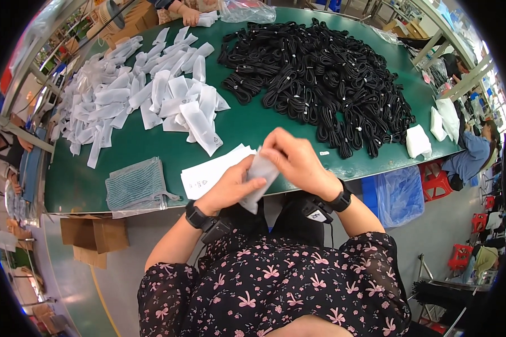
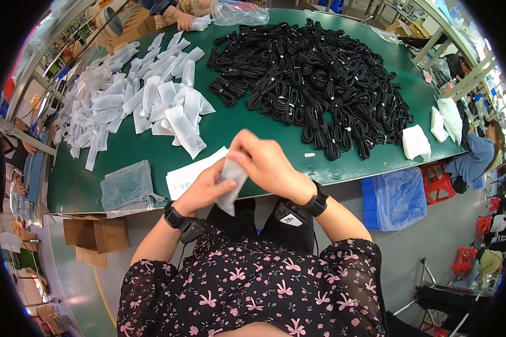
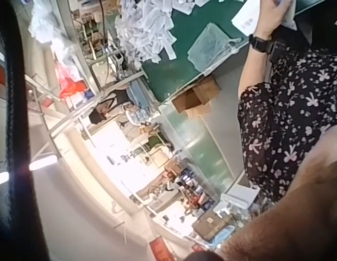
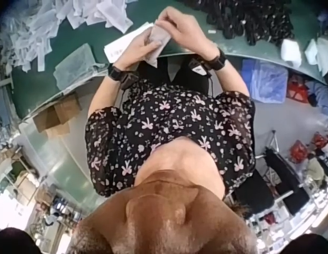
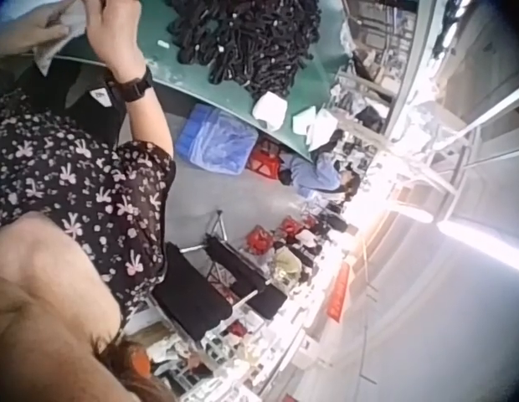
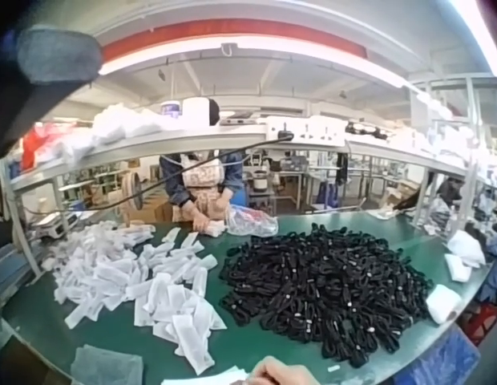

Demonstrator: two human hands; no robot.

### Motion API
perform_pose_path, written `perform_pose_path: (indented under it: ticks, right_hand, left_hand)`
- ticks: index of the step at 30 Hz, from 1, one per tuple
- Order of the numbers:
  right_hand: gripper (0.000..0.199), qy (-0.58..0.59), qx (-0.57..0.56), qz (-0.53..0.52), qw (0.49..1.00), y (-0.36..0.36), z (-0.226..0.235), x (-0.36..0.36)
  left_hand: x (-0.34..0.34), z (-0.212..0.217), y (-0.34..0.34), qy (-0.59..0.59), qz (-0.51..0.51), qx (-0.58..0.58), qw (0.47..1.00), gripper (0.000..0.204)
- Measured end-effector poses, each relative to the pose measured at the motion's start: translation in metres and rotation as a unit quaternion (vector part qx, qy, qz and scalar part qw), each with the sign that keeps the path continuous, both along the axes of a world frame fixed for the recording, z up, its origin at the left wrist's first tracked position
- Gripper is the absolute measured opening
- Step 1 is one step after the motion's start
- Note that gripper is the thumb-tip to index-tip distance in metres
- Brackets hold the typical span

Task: Placing small black plastic items into individual white protective bags at a factory workbench.

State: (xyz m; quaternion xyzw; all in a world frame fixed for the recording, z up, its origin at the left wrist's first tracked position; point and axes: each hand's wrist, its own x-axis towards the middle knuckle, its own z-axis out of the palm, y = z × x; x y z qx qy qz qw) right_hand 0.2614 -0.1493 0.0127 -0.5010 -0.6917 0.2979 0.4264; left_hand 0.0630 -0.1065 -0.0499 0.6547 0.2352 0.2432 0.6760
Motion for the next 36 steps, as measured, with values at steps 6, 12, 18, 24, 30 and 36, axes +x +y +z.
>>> perform_pose_path:
  ticks: [6, 12, 18, 24, 30, 36]
  right_hand:
    - [0.016, -0.055, 0.072, -0.198, 0.976, 0.054, -0.036, 0.053]
    - [0.041, -0.363, 0.212, -0.249, 0.873, 0.081, -0.077, 0.088]
    - [0.048, -0.425, 0.124, -0.195, 0.875, 0.091, -0.088, 0.086]
    - [0.048, -0.445, 0.115, -0.199, 0.866, 0.089, -0.086, 0.086]
    - [0.048, -0.431, 0.132, -0.198, 0.87, 0.085, -0.086, 0.086]
    - [0.044, -0.427, 0.085, -0.179, 0.882, 0.078, -0.075, 0.083]
  left_hand:
    - [-0.042, 0.03, 0.124, 0.034, 0.272, 0.21, 0.938, 0.087]
    - [-0.041, 0.027, 0.098, 0.443, 0.116, 0.475, 0.752, 0.093]
    - [-0.04, -0.006, 0.128, 0.518, 0.005, 0.491, 0.7, 0.084]
    - [-0.033, -0.013, 0.193, 0.549, 0.034, 0.458, 0.698, 0.079]
    - [-0.034, -0.016, 0.259, 0.583, 0.06, 0.427, 0.689, 0.078]
    - [-0.037, -0.015, 0.304, 0.63, 0.1, 0.366, 0.678, 0.081]
